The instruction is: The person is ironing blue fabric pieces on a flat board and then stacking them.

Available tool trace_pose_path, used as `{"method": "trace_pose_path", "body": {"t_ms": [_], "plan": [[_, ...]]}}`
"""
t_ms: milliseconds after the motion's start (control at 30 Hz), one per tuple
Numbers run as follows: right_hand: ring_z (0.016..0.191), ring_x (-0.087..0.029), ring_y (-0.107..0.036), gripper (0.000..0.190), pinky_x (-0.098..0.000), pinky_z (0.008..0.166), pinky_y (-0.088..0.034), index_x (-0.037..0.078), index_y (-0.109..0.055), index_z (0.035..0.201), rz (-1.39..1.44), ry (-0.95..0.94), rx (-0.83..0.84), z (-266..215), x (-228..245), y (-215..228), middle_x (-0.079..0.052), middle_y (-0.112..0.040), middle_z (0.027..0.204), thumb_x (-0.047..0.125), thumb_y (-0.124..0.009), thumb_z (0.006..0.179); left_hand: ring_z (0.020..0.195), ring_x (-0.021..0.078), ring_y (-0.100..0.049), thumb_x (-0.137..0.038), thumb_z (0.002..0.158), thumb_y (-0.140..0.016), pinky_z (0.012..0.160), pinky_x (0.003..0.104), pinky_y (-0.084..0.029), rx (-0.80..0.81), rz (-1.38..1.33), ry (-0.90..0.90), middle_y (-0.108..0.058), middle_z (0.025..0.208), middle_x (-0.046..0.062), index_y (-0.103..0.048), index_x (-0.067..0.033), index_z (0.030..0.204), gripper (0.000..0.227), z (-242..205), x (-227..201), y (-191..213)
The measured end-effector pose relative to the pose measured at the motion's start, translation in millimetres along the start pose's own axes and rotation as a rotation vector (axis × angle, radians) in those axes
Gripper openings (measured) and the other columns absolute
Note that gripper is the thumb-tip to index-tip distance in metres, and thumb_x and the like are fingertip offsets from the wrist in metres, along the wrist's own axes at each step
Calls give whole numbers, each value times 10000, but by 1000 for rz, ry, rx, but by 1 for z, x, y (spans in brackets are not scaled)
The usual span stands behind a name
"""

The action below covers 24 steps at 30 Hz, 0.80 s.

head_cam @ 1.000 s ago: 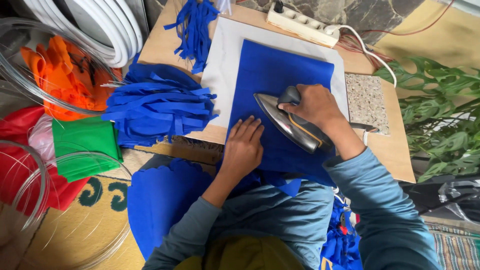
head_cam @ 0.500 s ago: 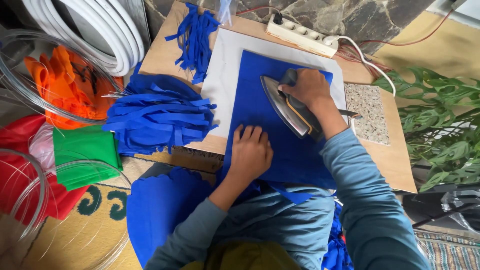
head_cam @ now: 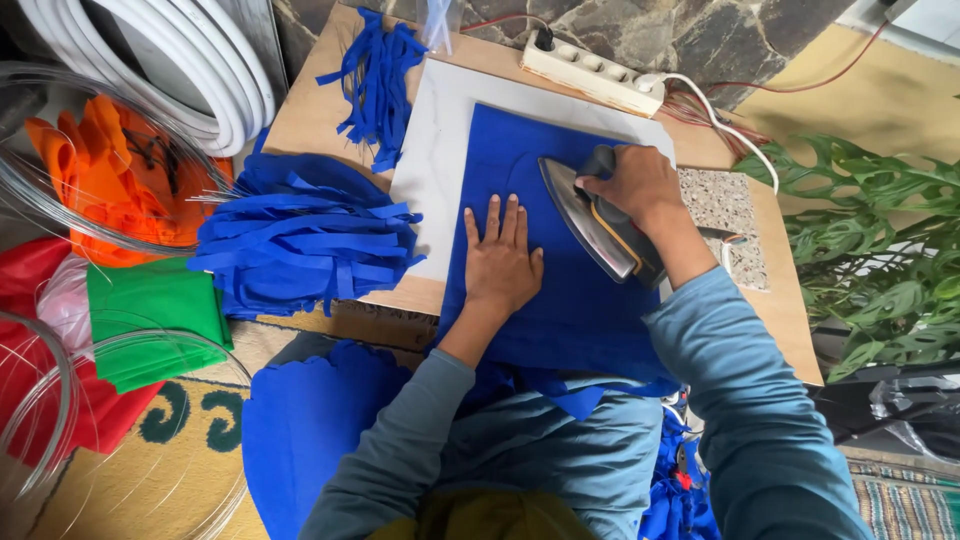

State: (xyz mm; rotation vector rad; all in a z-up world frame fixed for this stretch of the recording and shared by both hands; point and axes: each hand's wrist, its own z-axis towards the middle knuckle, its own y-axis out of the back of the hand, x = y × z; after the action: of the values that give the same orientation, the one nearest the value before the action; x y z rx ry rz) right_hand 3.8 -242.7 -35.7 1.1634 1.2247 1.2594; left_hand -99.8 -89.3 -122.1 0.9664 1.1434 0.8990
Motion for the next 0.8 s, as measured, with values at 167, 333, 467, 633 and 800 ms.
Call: {"method": "trace_pose_path", "body": {"t_ms": [167, 333, 467, 633, 800], "plan": [[891, -414, -598, 524, -461, 677, -516, -15, -631, 988, 25, -38, 12, 27, 7, 1, -228, -622, 893, 427, -703, 717, 1358, 295, -78, -367, 878, -270, 1066, 573, 38, 52, 15, -1, -173, 1462, 107, -253, -31, 1365, 591, 4, 2, -2], [884, -409, -601, 540, -454, 675, -519, -17, -628, 1004, 27, -58, -3, 31, -2, -7, -235, -619, 898, 434, -703, 718, 1358, 294, -78, -378, 878, -266, 1065, 574, 38, 57, 22, -1, -170, 1464, 106, -252, -34, 1367, 598, 4, 1, -3], [913, -435, -586, 562, -479, 694, -510, -44, -622, 1012, 33, -87, 29, 7, -7, 0, -259, -614, 923, 437, -688, 728, 1359, 290, -77, -374, 880, -262, 1065, 572, 41, 65, 11, -2, -171, 1464, 105, -247, -35, 1369, 595, 2, 2, -2], [903, -439, -589, 579, -475, 681, -517, -34, -636, 988, -1, -117, 4, 5, -21, 0, -255, -620, 921, 476, -683, 718, 1357, 289, -92, -358, 880, -273, 1065, 569, 33, 43, -3, -5, -190, 1459, 106, -261, -34, 1364, 583, 1, 2, 1], [909, -418, -595, 592, -461, 695, -513, -26, -643, 988, -1, -146, -19, 32, -34, -10, -243, -623, 930, 488, -696, 701, 1352, 295, -91, -384, 854, -299, 1052, 597, 51, 87, -8, 33, -204, 1448, 106, -281, -40, 1349, 603, 12, 0, -11]]}}
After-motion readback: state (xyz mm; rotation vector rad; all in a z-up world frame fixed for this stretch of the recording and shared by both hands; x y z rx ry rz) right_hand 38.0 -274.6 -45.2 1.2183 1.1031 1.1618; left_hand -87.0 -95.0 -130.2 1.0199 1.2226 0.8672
